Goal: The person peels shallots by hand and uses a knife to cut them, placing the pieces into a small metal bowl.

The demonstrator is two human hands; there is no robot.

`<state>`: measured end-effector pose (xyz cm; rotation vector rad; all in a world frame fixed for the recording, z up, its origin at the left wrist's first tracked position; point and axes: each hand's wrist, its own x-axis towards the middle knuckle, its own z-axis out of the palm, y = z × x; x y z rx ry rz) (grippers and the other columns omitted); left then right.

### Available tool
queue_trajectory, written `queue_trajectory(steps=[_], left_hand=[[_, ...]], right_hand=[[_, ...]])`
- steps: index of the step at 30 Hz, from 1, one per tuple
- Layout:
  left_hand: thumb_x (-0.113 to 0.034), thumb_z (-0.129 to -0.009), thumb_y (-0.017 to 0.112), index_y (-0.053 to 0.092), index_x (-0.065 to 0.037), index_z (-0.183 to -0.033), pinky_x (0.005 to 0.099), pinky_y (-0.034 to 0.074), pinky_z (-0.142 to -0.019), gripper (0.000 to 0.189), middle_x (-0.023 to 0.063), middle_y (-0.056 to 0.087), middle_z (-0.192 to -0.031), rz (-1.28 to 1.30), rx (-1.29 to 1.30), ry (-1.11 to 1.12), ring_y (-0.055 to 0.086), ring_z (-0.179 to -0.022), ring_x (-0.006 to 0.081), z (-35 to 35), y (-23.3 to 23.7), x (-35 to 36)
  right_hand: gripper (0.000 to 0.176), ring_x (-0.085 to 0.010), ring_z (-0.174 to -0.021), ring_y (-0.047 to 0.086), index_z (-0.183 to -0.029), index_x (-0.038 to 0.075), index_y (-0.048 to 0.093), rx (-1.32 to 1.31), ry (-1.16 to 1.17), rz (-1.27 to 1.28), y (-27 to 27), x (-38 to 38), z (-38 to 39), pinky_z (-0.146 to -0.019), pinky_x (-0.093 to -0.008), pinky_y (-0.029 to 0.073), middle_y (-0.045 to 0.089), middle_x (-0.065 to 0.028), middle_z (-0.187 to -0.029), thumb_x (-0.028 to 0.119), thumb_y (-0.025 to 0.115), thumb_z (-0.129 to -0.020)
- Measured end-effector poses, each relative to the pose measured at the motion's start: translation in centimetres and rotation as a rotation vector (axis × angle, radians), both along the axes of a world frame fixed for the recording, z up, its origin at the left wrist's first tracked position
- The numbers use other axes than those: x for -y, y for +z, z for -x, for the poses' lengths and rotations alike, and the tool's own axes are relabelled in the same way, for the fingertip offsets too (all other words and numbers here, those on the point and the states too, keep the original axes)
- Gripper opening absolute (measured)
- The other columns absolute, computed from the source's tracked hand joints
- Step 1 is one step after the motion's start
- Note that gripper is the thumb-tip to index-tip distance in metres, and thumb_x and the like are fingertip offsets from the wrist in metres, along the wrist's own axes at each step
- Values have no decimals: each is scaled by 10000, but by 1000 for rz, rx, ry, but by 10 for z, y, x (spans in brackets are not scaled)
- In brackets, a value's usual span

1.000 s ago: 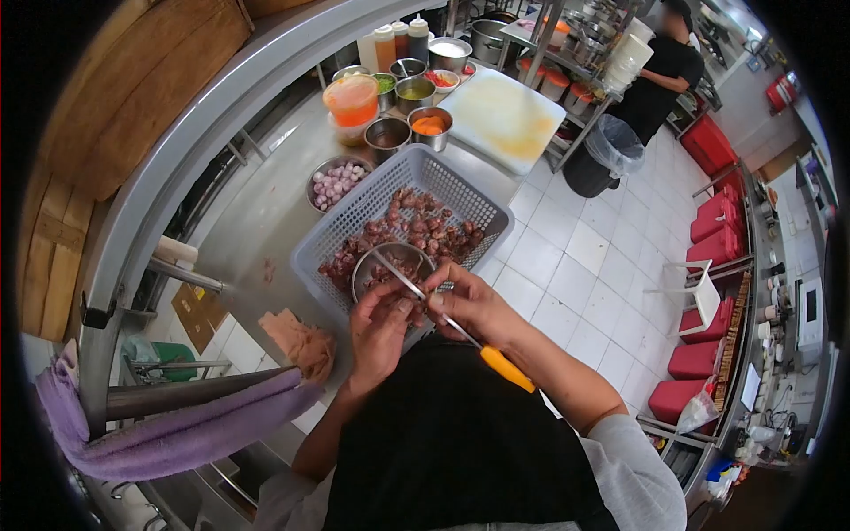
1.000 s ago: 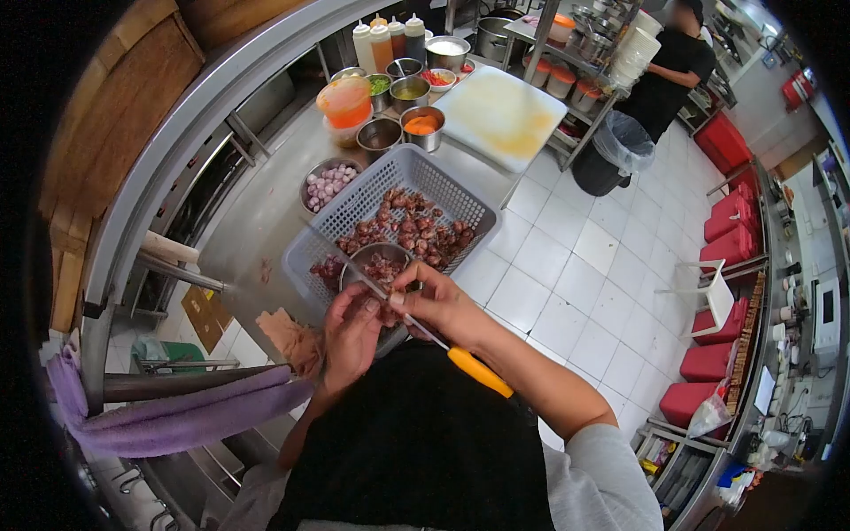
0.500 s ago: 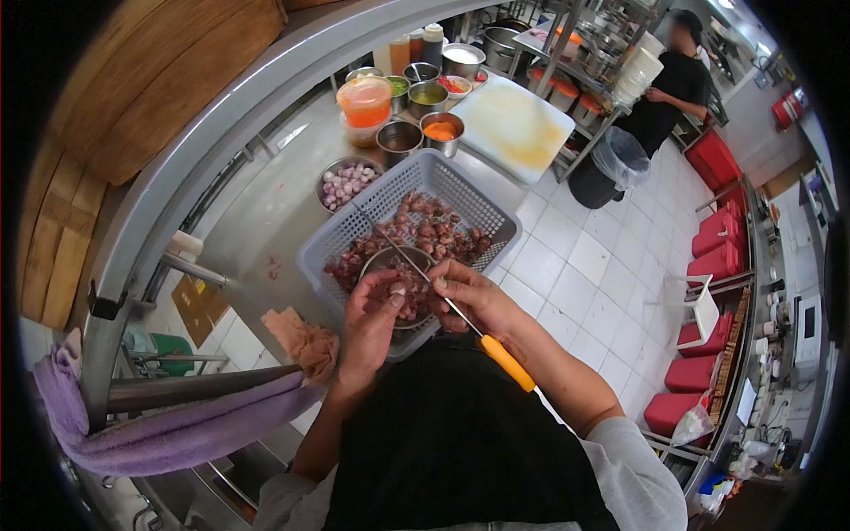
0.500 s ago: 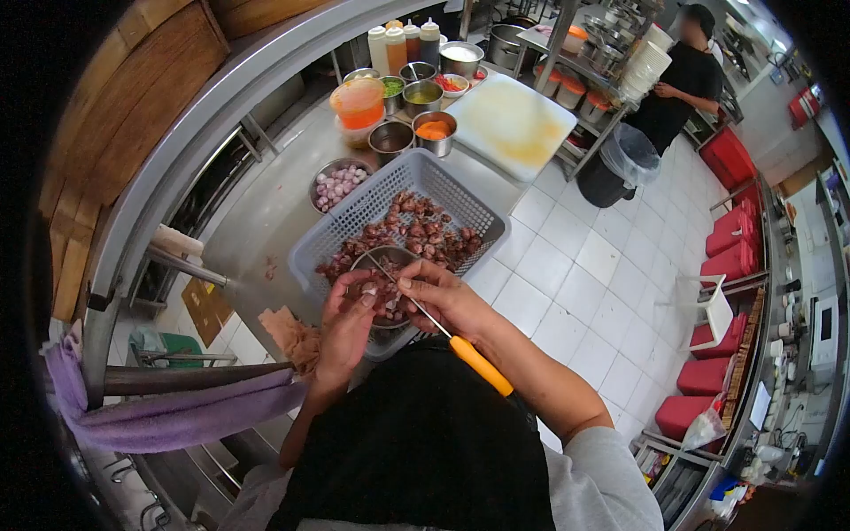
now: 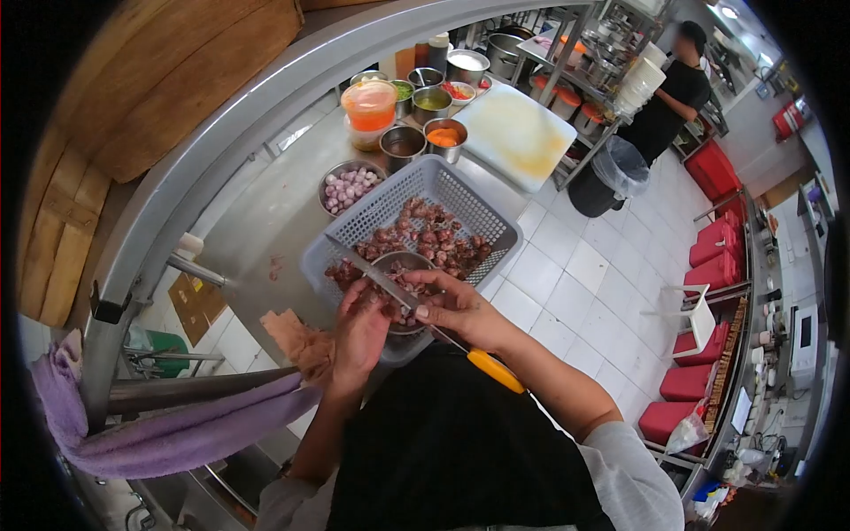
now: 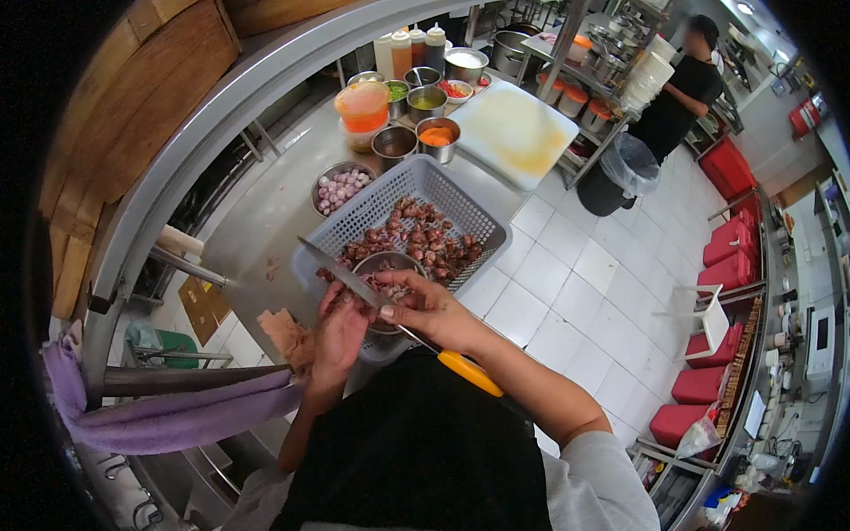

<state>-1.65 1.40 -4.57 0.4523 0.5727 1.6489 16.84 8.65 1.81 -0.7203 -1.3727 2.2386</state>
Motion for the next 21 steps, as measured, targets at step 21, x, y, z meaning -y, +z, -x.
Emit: queue_trajectory(steps=[21], left_hand=[[-93,-977,543,576,34,-1211,289,503,-713,268,92,658,-1076,151,-172,104,634,-906,150,-6,24,-2]], right_hand=[[440,-68,-655,502,-1345,120,523,-63,-46,105,-7,-2,-12,-568,-222,385,541,23,-787,222,663,-941]])
